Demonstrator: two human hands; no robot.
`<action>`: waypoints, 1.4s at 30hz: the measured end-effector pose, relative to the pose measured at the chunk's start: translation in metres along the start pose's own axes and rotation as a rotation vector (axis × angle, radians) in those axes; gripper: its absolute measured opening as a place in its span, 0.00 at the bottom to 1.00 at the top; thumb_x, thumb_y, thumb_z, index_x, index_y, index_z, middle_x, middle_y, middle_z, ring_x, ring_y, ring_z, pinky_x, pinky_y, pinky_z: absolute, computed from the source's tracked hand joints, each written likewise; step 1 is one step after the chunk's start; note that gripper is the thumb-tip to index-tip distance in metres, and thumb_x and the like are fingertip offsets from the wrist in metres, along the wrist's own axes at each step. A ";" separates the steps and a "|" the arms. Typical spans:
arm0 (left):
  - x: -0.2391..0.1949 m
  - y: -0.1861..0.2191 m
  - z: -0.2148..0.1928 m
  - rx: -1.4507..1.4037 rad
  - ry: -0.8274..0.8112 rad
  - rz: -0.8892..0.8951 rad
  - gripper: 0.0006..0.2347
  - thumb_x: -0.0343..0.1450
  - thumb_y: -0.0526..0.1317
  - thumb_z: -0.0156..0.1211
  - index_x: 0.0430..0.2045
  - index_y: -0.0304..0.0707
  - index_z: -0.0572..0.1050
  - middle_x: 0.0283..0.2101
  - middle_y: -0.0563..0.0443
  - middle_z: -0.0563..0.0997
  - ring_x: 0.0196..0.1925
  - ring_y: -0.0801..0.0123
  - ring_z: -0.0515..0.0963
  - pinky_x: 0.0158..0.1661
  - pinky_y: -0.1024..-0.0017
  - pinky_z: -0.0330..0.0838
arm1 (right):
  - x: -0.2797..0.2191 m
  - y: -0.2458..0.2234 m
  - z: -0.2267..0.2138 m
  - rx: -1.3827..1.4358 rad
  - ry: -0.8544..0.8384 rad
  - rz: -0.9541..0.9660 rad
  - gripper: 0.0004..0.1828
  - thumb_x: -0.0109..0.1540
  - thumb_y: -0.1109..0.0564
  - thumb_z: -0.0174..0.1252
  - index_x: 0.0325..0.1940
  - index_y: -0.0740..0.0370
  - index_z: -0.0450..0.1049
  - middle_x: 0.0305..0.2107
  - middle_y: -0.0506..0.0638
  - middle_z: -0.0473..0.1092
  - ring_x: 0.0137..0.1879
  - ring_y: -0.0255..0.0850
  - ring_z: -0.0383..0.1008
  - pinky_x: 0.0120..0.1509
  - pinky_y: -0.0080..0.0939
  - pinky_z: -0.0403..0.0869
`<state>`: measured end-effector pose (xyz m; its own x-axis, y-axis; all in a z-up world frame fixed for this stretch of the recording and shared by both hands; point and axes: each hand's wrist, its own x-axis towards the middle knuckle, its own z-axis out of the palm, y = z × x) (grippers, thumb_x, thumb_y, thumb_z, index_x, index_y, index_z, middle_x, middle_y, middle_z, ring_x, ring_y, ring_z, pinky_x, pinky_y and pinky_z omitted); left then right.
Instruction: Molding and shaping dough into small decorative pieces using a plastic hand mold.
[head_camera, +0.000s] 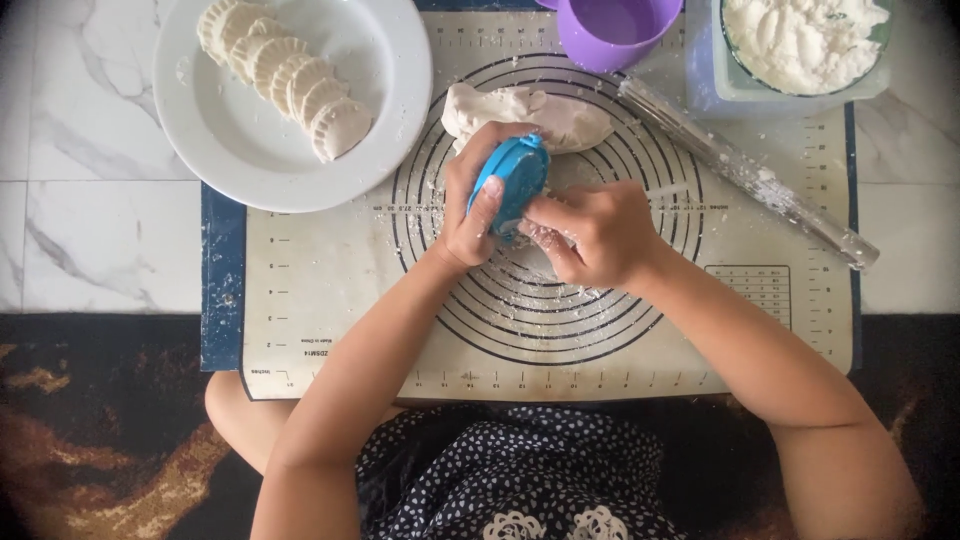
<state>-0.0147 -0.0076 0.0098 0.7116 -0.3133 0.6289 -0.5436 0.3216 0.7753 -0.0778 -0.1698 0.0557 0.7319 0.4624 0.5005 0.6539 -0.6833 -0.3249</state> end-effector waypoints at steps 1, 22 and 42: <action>-0.001 -0.001 -0.001 0.001 0.002 0.001 0.25 0.75 0.58 0.38 0.49 0.39 0.76 0.49 0.44 0.81 0.50 0.62 0.81 0.51 0.65 0.73 | 0.000 0.000 0.000 0.001 -0.001 -0.002 0.08 0.63 0.56 0.49 0.35 0.49 0.75 0.13 0.49 0.68 0.14 0.39 0.65 0.19 0.31 0.63; -0.003 -0.002 0.001 -0.055 0.014 -0.065 0.25 0.76 0.58 0.35 0.50 0.38 0.75 0.50 0.44 0.81 0.49 0.64 0.82 0.48 0.67 0.75 | 0.000 0.009 0.002 -0.141 0.057 -0.049 0.08 0.59 0.57 0.52 0.36 0.47 0.76 0.14 0.44 0.66 0.14 0.34 0.61 0.18 0.28 0.60; -0.004 -0.001 0.002 -0.046 0.062 -0.033 0.26 0.76 0.58 0.35 0.50 0.38 0.74 0.50 0.44 0.81 0.49 0.64 0.82 0.49 0.67 0.76 | 0.001 0.004 0.001 -0.107 0.041 -0.032 0.08 0.63 0.56 0.51 0.33 0.49 0.75 0.13 0.45 0.67 0.15 0.36 0.65 0.19 0.28 0.61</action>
<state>-0.0177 -0.0081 0.0060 0.7557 -0.2685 0.5974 -0.4996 0.3534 0.7909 -0.0738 -0.1714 0.0542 0.7012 0.4629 0.5422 0.6507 -0.7263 -0.2215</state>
